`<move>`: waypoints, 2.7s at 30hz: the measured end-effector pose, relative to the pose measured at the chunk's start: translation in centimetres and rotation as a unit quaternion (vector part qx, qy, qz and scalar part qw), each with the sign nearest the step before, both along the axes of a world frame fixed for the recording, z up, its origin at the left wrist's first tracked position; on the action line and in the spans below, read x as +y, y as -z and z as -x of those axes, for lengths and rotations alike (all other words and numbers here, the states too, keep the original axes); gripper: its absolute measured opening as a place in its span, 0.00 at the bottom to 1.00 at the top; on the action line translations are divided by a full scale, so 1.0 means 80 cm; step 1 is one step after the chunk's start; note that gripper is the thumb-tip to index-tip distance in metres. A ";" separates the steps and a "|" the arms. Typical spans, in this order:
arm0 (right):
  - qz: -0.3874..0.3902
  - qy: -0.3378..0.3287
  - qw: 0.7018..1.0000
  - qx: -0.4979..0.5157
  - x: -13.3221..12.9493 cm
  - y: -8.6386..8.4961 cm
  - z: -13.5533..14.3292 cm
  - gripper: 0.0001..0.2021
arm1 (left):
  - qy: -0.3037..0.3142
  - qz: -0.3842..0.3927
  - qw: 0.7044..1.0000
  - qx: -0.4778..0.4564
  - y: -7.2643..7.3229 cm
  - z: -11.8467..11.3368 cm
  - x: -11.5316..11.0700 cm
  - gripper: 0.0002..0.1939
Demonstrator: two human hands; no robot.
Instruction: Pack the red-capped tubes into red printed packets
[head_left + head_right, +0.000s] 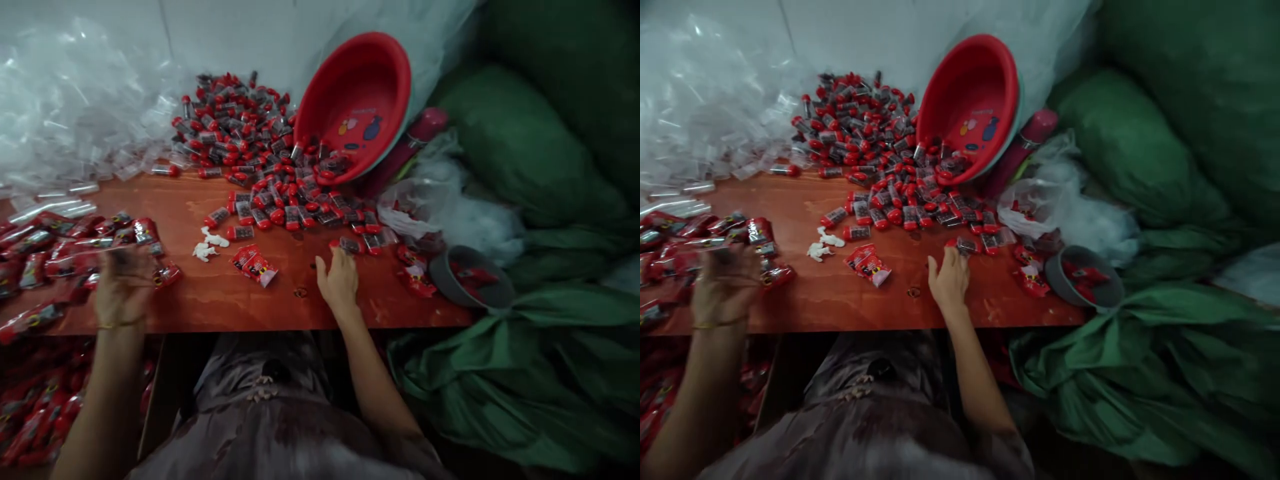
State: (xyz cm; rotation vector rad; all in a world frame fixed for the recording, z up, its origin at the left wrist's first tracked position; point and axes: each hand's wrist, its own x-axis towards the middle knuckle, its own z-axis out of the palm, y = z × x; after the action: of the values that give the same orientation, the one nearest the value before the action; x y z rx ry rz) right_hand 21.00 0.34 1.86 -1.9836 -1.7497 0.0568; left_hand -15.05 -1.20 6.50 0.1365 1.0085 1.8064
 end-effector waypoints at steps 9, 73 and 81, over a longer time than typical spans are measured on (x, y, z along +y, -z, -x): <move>0.050 -0.026 0.995 -0.082 0.025 0.041 0.003 0.24 | 0.080 0.088 0.737 0.665 0.031 -0.090 0.006 0.21; 0.030 -0.034 0.998 -0.042 0.010 0.008 -0.038 0.17 | 0.290 0.131 0.944 0.086 0.002 -0.209 0.000 0.18; 0.057 -0.107 0.975 0.185 -0.021 0.005 -0.020 0.13 | 0.322 0.156 0.932 0.056 0.007 -0.209 -0.001 0.17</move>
State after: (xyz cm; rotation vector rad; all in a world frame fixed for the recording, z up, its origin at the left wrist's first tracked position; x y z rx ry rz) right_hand 22.63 -1.35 1.48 -1.7138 -1.7291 0.5735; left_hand 1.67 -1.32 5.98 0.3342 1.1509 1.0389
